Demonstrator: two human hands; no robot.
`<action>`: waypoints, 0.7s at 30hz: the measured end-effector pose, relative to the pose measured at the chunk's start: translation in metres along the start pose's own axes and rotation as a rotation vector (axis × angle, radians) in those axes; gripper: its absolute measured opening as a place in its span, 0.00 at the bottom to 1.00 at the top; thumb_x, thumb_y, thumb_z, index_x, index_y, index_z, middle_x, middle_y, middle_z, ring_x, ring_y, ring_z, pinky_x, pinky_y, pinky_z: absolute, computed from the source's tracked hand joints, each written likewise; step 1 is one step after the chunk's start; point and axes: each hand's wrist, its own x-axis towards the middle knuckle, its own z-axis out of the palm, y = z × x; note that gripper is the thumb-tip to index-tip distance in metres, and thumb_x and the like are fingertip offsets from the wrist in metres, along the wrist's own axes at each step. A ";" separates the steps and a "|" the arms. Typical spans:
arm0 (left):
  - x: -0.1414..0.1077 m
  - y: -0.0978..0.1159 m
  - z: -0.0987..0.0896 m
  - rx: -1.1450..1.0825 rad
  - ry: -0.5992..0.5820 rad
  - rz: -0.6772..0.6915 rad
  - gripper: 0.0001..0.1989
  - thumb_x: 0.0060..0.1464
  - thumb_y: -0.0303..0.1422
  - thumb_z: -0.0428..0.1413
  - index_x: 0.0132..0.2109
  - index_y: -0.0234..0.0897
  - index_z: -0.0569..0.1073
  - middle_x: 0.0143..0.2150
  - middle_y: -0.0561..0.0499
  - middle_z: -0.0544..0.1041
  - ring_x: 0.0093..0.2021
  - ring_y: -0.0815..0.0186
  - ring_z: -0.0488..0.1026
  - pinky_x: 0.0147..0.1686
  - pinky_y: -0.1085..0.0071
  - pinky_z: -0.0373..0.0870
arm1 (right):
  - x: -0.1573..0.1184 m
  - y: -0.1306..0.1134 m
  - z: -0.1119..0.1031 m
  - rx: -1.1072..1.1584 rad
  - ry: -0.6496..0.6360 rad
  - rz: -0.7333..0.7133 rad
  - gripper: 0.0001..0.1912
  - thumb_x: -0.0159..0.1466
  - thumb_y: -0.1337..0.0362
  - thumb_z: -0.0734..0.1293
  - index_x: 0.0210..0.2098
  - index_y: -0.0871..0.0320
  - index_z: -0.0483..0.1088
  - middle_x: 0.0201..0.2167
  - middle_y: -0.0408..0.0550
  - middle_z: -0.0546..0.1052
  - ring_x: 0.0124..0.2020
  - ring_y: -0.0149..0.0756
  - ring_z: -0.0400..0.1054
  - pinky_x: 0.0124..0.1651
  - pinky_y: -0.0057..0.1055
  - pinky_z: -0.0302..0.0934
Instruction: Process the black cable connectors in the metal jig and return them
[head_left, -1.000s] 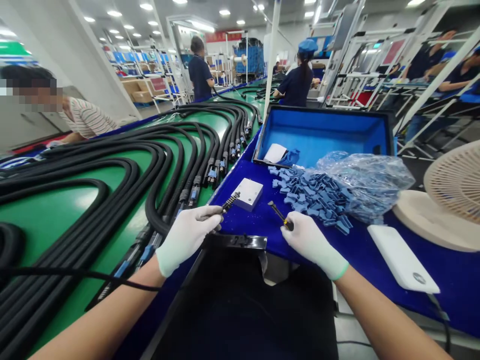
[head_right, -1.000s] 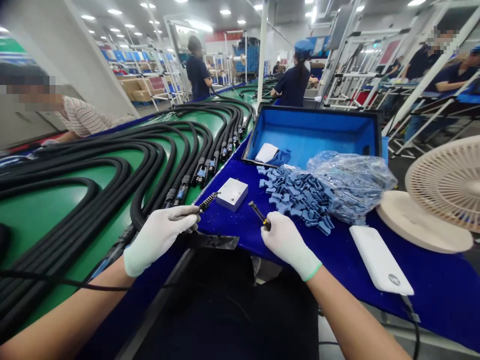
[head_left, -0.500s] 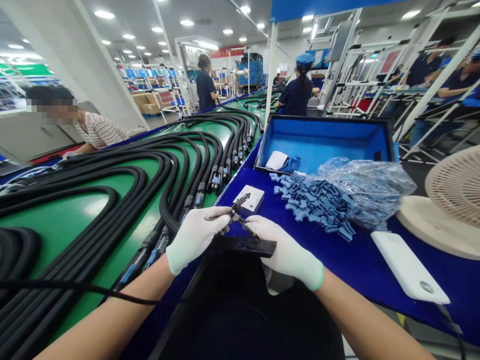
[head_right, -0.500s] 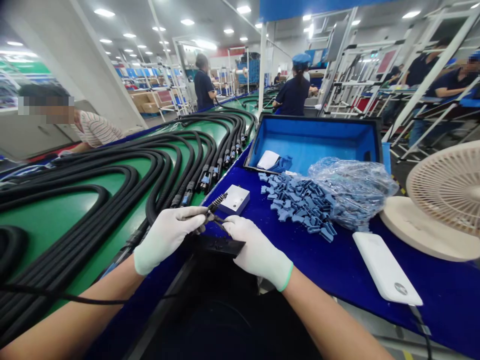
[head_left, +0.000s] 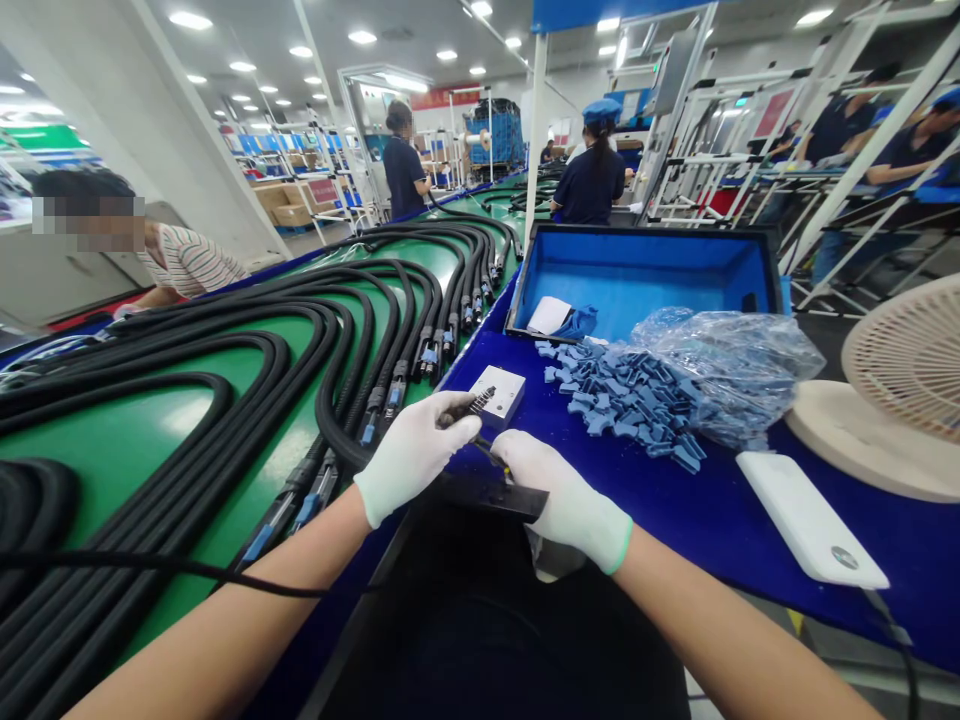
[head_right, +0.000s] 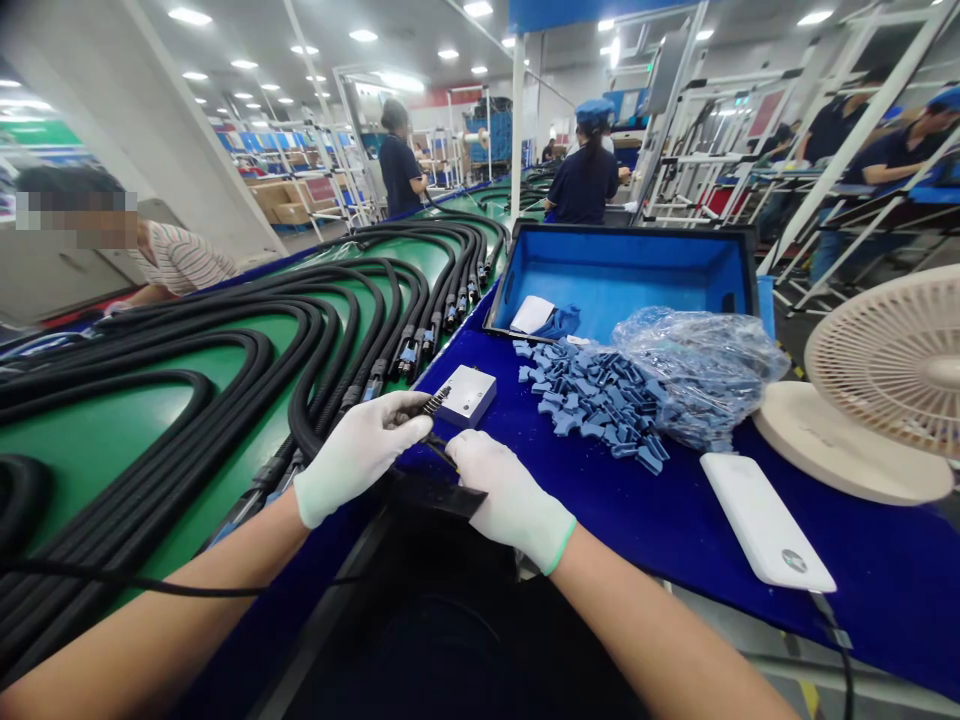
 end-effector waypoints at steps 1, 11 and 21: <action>0.003 0.001 0.001 0.008 -0.016 0.010 0.21 0.59 0.41 0.60 0.56 0.41 0.80 0.53 0.48 0.83 0.51 0.53 0.80 0.56 0.60 0.73 | -0.001 0.000 -0.002 0.032 0.014 0.023 0.05 0.65 0.65 0.65 0.42 0.56 0.68 0.40 0.50 0.76 0.37 0.39 0.70 0.42 0.35 0.64; 0.006 -0.015 0.002 -0.040 -0.046 -0.086 0.26 0.61 0.47 0.59 0.60 0.38 0.79 0.55 0.47 0.83 0.55 0.49 0.78 0.57 0.58 0.71 | 0.022 0.031 0.019 -0.062 -0.047 0.122 0.04 0.66 0.66 0.65 0.34 0.56 0.69 0.30 0.45 0.77 0.30 0.35 0.71 0.35 0.29 0.55; 0.017 -0.021 0.001 -0.534 -0.121 -0.050 0.29 0.54 0.43 0.67 0.59 0.32 0.78 0.50 0.41 0.83 0.47 0.53 0.80 0.52 0.58 0.74 | -0.011 0.021 -0.031 0.025 -0.127 0.060 0.17 0.63 0.69 0.66 0.51 0.53 0.75 0.44 0.50 0.82 0.47 0.49 0.75 0.50 0.38 0.67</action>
